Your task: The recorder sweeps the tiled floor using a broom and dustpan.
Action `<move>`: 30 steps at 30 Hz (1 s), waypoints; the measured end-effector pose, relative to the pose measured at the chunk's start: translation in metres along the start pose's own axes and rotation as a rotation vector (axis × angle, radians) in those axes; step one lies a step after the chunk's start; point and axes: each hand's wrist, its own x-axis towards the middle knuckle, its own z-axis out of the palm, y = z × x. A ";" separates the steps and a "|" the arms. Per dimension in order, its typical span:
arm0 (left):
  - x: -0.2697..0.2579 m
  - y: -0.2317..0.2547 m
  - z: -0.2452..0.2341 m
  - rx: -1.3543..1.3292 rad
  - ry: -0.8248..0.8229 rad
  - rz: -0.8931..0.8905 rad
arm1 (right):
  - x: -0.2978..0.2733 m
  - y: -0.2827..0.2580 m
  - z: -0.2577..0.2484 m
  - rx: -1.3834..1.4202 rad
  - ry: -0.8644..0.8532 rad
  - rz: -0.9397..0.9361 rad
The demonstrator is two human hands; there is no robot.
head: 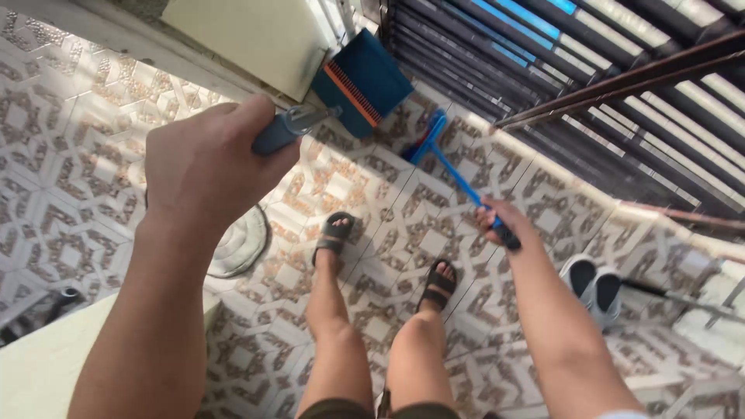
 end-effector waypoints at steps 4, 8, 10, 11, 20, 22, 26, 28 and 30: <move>-0.003 0.030 0.009 0.054 0.073 -0.012 | 0.004 -0.011 0.023 0.030 -0.284 0.099; 0.005 0.054 0.025 0.083 0.073 0.032 | 0.037 -0.011 0.039 -0.040 -0.304 0.067; 0.004 0.055 0.023 0.179 0.002 0.059 | 0.039 -0.006 0.003 -0.052 -0.297 0.124; 0.004 0.058 0.025 0.175 -0.006 0.070 | 0.029 -0.001 -0.019 -0.038 -0.294 0.126; 0.028 0.065 0.063 0.227 -0.143 0.138 | 0.007 -0.007 -0.033 -0.027 -0.296 0.119; 0.039 0.063 0.068 0.210 -0.077 0.224 | 0.002 -0.006 -0.056 0.102 -0.016 -0.030; 0.080 0.076 0.099 0.243 -0.050 0.305 | -0.069 -0.041 -0.176 0.107 -0.060 0.092; 0.097 0.083 0.111 0.255 -0.398 0.334 | -0.137 -0.025 -0.225 0.171 -0.160 0.019; 0.115 0.106 0.124 0.273 -0.502 0.353 | -0.199 -0.031 -0.263 0.118 -0.087 -0.033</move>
